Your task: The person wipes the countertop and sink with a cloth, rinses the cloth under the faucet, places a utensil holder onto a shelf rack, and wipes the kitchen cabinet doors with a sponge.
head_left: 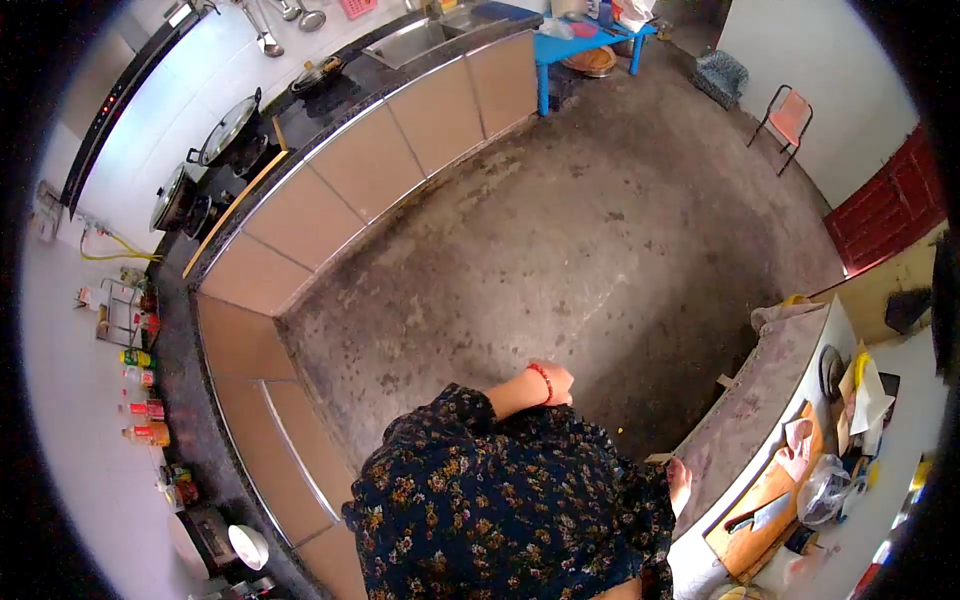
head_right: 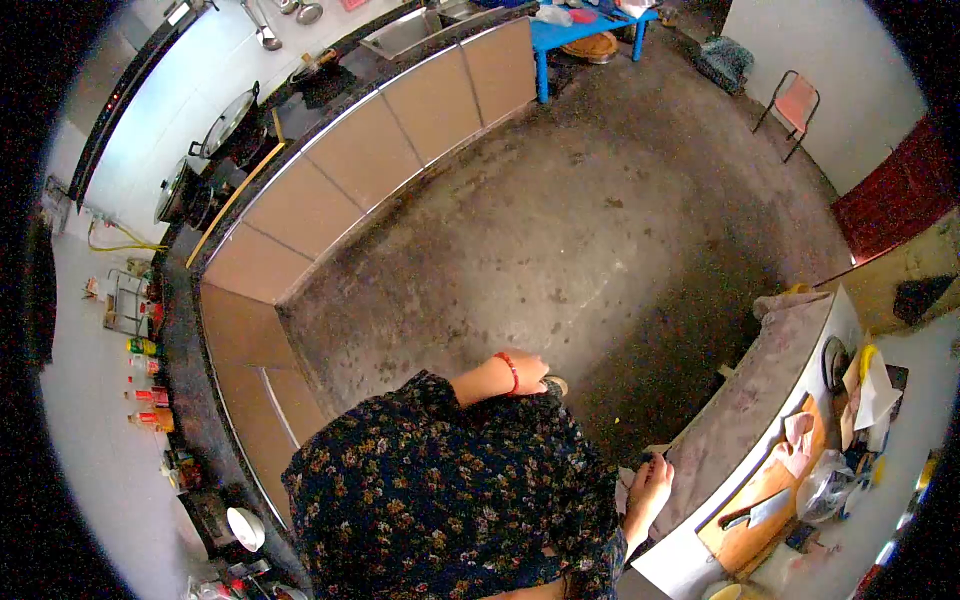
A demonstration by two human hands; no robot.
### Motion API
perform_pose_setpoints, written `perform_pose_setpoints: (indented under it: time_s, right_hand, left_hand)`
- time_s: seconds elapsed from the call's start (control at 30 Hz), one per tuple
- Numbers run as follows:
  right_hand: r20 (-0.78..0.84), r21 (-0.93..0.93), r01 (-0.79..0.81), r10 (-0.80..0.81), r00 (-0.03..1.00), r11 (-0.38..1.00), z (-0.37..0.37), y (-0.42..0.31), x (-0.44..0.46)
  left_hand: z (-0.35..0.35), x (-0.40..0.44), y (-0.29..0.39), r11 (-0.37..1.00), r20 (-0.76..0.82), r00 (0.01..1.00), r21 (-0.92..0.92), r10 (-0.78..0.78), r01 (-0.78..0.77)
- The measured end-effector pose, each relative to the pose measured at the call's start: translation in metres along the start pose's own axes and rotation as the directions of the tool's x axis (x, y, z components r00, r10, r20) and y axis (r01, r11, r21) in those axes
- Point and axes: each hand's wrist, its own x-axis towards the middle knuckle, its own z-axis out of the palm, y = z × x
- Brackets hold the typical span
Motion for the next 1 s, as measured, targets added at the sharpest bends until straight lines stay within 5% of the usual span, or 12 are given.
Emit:
perform_pose_setpoints:
  time_s: [0.1,0.37,0.5,0.6,0.67,0.73,0.8,0.93,1.0]
  right_hand:
    - [-0.013,-0.081,0.084,-0.085,0.996,0.993,-0.009,-0.027,0.007]
    - [-0.014,-0.119,-0.063,0.062,0.998,0.991,-0.008,-0.029,0.000]
    - [0.014,-0.020,-0.103,0.103,0.995,0.995,0.010,0.011,-0.008]
    - [0.041,-0.221,0.105,-0.099,0.994,0.969,0.011,0.015,-0.008]
    - [0.073,-0.240,0.015,0.002,0.997,0.971,0.014,0.006,-0.003]
    - [0.056,-0.090,-0.070,0.076,0.996,0.993,0.015,0.001,-0.006]
    - [0.002,0.020,0.036,-0.036,0.999,0.999,0.026,0.018,-0.009]
    - [0.111,-0.019,0.031,-0.029,0.993,0.999,0.012,0.016,-0.008]
    - [0.149,-0.035,0.082,-0.076,0.986,0.996,0.002,0.020,-0.004]
  left_hand:
    - [-0.018,0.019,0.014,0.991,-0.093,0.988,0.074,0.122,-0.116]
    - [-0.031,0.048,0.045,0.944,-0.081,0.950,0.171,0.300,-0.283]
    - [-0.026,0.052,0.049,0.943,0.023,0.958,0.168,0.287,-0.287]
    - [-0.028,0.056,0.043,0.939,0.039,0.955,0.172,0.294,-0.296]
    - [-0.024,0.059,0.039,0.940,0.039,0.955,0.171,0.295,-0.297]
    - [-0.021,0.055,0.036,0.961,0.004,0.979,0.190,0.206,-0.203]
    - [-0.017,0.049,0.037,0.968,-0.022,0.991,0.218,0.134,-0.126]
    - [0.000,0.027,0.052,0.986,0.015,0.996,0.138,0.089,-0.090]
    - [0.022,0.020,0.056,0.980,-0.051,0.980,0.061,0.194,-0.191]
